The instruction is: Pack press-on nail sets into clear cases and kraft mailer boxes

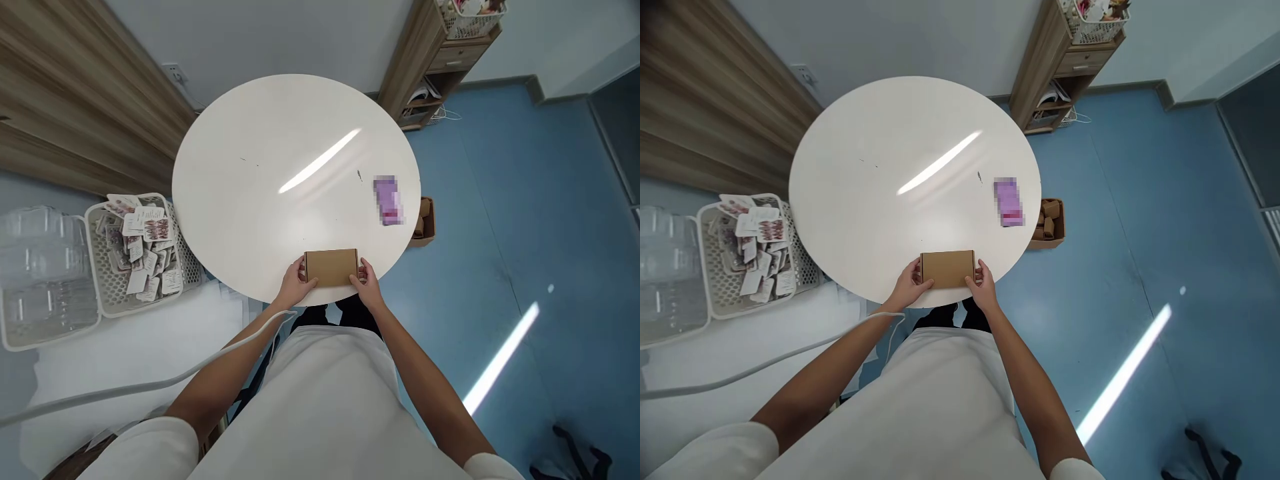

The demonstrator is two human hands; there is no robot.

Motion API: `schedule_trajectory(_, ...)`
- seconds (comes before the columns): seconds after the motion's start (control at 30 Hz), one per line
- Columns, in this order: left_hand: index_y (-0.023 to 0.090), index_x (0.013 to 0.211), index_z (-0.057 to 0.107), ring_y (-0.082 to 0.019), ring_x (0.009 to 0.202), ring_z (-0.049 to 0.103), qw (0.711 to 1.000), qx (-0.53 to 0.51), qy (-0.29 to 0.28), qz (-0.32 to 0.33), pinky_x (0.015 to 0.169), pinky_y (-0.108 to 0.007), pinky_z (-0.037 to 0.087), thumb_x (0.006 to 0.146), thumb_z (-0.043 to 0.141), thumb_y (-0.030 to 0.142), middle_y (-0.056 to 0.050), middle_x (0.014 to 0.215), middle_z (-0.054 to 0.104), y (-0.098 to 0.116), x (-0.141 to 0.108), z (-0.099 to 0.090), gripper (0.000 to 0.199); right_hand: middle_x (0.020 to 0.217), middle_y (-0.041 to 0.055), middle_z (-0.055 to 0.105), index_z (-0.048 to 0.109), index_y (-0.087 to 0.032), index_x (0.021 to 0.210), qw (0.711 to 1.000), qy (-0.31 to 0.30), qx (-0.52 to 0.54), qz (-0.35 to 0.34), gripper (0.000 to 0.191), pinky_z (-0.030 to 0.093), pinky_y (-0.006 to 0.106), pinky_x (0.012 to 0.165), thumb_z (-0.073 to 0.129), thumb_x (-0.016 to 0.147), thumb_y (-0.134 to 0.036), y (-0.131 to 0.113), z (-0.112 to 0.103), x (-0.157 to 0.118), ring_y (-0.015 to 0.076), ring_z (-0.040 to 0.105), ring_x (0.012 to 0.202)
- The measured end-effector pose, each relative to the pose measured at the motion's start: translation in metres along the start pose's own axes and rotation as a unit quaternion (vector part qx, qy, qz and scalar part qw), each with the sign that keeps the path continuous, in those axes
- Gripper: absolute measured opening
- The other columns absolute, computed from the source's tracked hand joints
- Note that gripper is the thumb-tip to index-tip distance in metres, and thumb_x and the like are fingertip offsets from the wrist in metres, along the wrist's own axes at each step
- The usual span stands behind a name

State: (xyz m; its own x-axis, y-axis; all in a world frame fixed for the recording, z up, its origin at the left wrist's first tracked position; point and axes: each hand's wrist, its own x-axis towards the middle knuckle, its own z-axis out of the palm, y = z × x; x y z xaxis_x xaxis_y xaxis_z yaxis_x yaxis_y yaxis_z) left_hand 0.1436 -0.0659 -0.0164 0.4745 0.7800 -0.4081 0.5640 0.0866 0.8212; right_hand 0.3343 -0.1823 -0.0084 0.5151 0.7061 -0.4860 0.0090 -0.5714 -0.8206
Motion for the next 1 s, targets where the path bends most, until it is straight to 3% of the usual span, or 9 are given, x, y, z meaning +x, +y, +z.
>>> schedule_trajectory(0.17, 0.019, 0.13, 0.032, -0.018, 0.085, 0.053, 1.0, 0.004, -0.017, -0.007, 0.071, -0.031, 0.046, 0.061, 0.062, 0.022, -0.007, 0.102, 0.053, 0.009, 0.007, 0.004, 0.075, 0.103, 0.0054, 0.048, 0.032, -0.023, 0.13, 1.0, -0.009, 0.01, 0.01, 0.065, 0.046, 0.031, 0.074, 0.053, 0.071, -0.042, 0.0, -0.006, 0.005, 0.0144, 0.05, 0.081)
schedule_trajectory(0.33, 0.018, 0.126, 0.038, -0.02, 0.087, 0.054, 1.0, -0.004, -0.024, -0.019, 0.071, -0.033, 0.046, 0.059, 0.061, 0.019, -0.007, 0.1, 0.055, 0.029, 0.004, 0.006, 0.071, 0.106, 0.0054, 0.047, 0.03, -0.026, 0.132, 0.998, -0.057, -0.015, -0.004, 0.068, 0.046, 0.031, 0.072, 0.055, 0.069, -0.04, -0.005, -0.016, 0.01, 0.0134, 0.049, 0.076)
schedule_trajectory(0.43, 0.019, 0.125, 0.039, -0.019, 0.084, 0.054, 1.0, -0.014, -0.027, -0.008, 0.07, -0.032, 0.046, 0.06, 0.063, 0.023, -0.007, 0.1, 0.055, 0.046, 0.002, 0.013, 0.069, 0.104, 0.0056, 0.049, 0.03, -0.025, 0.131, 0.995, -0.078, -0.059, -0.024, 0.071, 0.046, 0.03, 0.068, 0.056, 0.068, -0.041, -0.012, -0.036, 0.017, 0.0129, 0.049, 0.071)
schedule_trajectory(0.53, 0.019, 0.125, 0.038, -0.017, 0.078, 0.056, 0.999, -0.007, -0.035, -0.034, 0.068, -0.032, 0.047, 0.063, 0.064, 0.034, -0.008, 0.102, 0.055, 0.069, 0.007, 0.031, 0.069, 0.095, 0.0041, 0.052, 0.031, -0.023, 0.131, 0.988, -0.082, -0.12, -0.042, 0.068, 0.045, 0.03, 0.062, 0.053, 0.07, -0.046, -0.019, -0.072, 0.028, 0.0117, 0.048, 0.062)
schedule_trajectory(0.67, 0.018, 0.122, 0.038, -0.018, 0.076, 0.058, 0.994, -0.003, -0.081, -0.071, 0.066, -0.034, 0.048, 0.066, 0.06, 0.05, -0.01, 0.104, 0.056, 0.115, 0.031, 0.079, 0.068, 0.09, 0.0029, 0.054, 0.036, -0.023, 0.127, 0.978, -0.051, -0.189, -0.066, 0.06, 0.043, 0.03, 0.063, 0.047, 0.074, -0.048, -0.025, -0.146, 0.047, 0.0128, 0.05, 0.063)
schedule_trajectory(0.87, 0.017, 0.118, 0.043, -0.022, 0.083, 0.059, 0.982, -0.001, -0.182, -0.041, 0.069, -0.034, 0.048, 0.064, 0.061, 0.055, -0.011, 0.105, 0.058, 0.201, 0.091, 0.188, 0.069, 0.106, 0.0077, 0.053, 0.033, -0.023, 0.128, 0.975, 0.07, -0.206, -0.034, 0.059, 0.043, 0.033, 0.073, 0.044, 0.076, -0.048, -0.001, -0.269, 0.07, 0.019, 0.053, 0.085)
schedule_trajectory(1.0, 0.014, 0.116, 0.044, -0.025, 0.094, 0.056, 0.978, -0.024, -0.203, -0.043, 0.077, -0.035, 0.047, 0.065, 0.06, 0.055, -0.014, 0.111, 0.056, 0.243, 0.136, 0.255, 0.068, 0.111, 0.0109, 0.05, 0.03, -0.021, 0.13, 0.983, 0.11, -0.146, 0.003, 0.065, 0.044, 0.035, 0.076, 0.047, 0.074, -0.05, 0.02, -0.326, 0.094, 0.0203, 0.052, 0.091)
